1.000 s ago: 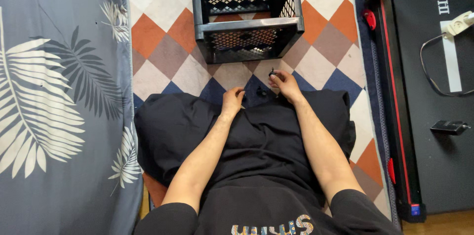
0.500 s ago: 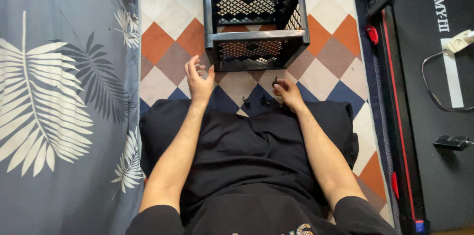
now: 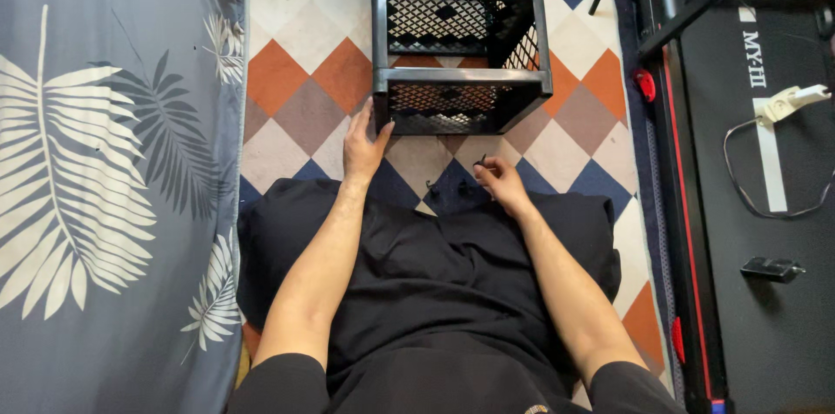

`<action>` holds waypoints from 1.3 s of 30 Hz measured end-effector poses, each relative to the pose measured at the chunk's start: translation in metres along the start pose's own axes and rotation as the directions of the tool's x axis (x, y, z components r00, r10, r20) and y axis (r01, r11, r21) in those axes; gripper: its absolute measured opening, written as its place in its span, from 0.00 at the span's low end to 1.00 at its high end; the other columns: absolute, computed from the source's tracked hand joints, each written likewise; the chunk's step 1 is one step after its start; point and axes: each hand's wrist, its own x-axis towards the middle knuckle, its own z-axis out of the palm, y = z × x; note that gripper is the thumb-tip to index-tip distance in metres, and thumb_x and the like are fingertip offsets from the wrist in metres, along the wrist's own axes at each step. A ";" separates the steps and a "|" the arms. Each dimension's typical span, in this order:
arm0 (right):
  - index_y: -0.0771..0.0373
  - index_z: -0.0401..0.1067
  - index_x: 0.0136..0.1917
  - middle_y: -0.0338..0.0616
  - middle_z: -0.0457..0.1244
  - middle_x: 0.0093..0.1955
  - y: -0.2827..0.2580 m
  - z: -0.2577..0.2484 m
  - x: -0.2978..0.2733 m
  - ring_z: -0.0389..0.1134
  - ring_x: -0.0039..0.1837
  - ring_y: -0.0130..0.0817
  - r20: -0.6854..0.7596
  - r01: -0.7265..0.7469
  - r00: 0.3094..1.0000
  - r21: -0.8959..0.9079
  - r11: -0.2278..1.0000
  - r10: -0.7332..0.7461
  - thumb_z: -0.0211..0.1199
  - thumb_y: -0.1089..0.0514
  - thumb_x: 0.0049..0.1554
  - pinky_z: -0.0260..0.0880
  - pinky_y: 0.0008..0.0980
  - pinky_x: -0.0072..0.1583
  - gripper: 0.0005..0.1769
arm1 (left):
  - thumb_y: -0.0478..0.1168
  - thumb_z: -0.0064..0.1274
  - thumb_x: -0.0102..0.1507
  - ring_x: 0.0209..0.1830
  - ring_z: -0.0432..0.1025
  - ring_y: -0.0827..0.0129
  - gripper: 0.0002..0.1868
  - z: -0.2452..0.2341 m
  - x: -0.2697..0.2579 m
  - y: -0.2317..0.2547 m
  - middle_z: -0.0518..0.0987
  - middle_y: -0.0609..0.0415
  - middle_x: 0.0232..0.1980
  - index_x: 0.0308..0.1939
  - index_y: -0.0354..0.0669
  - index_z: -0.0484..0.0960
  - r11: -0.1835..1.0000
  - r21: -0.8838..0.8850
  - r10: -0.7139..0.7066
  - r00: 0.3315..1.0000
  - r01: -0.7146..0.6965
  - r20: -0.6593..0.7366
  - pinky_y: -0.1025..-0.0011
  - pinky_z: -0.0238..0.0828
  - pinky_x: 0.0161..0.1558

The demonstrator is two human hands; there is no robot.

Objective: The person assembles a black plastic crate by snapping together side panels and attaching wheels. They rotate the crate to connect each panel and then install four caster wheels at the base.

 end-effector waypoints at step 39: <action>0.54 0.72 0.59 0.42 0.61 0.71 -0.257 0.123 -0.031 0.58 0.74 0.46 0.242 0.763 0.432 -0.612 0.209 -0.869 0.74 0.58 0.54 0.47 0.58 0.77 0.21 | 0.35 0.63 0.60 0.68 0.70 0.46 0.40 0.017 0.026 0.007 0.71 0.37 0.69 0.74 0.38 0.63 0.974 -0.213 -0.079 0.997 0.079 0.006 0.60 0.70 0.65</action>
